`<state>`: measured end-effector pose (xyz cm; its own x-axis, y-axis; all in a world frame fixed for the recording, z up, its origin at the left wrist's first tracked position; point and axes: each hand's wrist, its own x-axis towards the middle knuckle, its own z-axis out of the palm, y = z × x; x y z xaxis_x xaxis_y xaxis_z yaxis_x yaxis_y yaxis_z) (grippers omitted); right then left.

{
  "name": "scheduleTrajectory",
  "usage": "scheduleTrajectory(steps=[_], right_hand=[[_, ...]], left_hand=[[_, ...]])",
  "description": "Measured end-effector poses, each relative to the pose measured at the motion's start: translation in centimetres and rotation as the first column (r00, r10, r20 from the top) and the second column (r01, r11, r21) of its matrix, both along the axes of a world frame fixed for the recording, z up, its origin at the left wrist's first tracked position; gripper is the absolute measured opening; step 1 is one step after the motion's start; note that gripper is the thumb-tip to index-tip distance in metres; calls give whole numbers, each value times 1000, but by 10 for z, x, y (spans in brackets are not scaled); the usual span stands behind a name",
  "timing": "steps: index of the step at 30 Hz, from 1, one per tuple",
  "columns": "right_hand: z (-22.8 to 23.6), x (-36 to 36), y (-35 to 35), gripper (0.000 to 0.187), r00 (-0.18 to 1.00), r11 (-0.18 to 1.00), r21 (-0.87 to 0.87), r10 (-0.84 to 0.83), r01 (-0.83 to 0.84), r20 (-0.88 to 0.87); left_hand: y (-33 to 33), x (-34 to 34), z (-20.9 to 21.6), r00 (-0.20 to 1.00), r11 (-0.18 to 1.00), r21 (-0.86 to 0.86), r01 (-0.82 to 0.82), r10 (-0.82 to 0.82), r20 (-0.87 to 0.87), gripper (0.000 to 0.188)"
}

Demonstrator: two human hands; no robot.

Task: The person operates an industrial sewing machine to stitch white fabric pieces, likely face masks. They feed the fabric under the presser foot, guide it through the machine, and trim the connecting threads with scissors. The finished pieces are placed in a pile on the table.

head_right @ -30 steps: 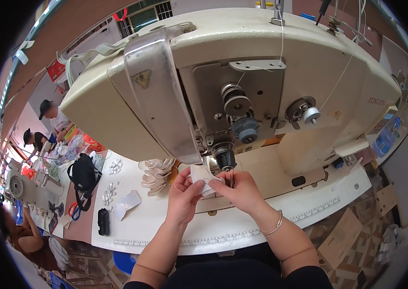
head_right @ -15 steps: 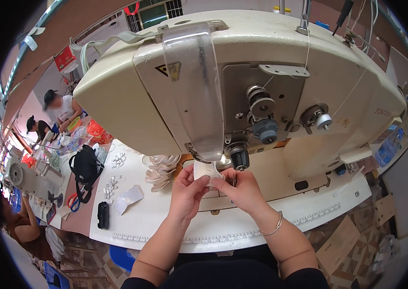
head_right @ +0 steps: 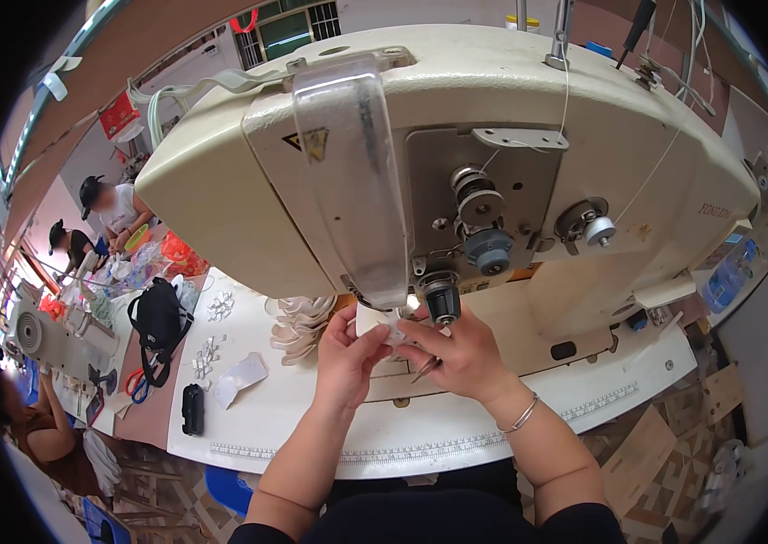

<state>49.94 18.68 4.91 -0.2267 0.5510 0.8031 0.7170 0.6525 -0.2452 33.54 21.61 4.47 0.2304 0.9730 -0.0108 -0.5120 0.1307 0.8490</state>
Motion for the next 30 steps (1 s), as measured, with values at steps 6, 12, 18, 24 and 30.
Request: scheduleTrajectory(steps=[6,12,18,24,30], right_hand=[[3,-3,4,40,1000,998,54,22,-21,-13],[6,2,0,33,1000,997,79,10,-9,-12],[4,-2,5,32,834,968,86,-154,234,-530],[-20,11,8,29,914,967,-61,-254,247,-318],[-19,1,11,35,981,967,196,-137,162,-134]], left_hand=[[19,-13,8,991,991,-23,130,-130,-5,35],[31,-17,12,979,982,0,187,-186,-84,33],[15,-10,17,986,994,58,93,-84,-144,34],[17,-11,16,987,993,56,105,-97,-128,34],[17,-9,14,984,989,138,62,-38,-172,32]])
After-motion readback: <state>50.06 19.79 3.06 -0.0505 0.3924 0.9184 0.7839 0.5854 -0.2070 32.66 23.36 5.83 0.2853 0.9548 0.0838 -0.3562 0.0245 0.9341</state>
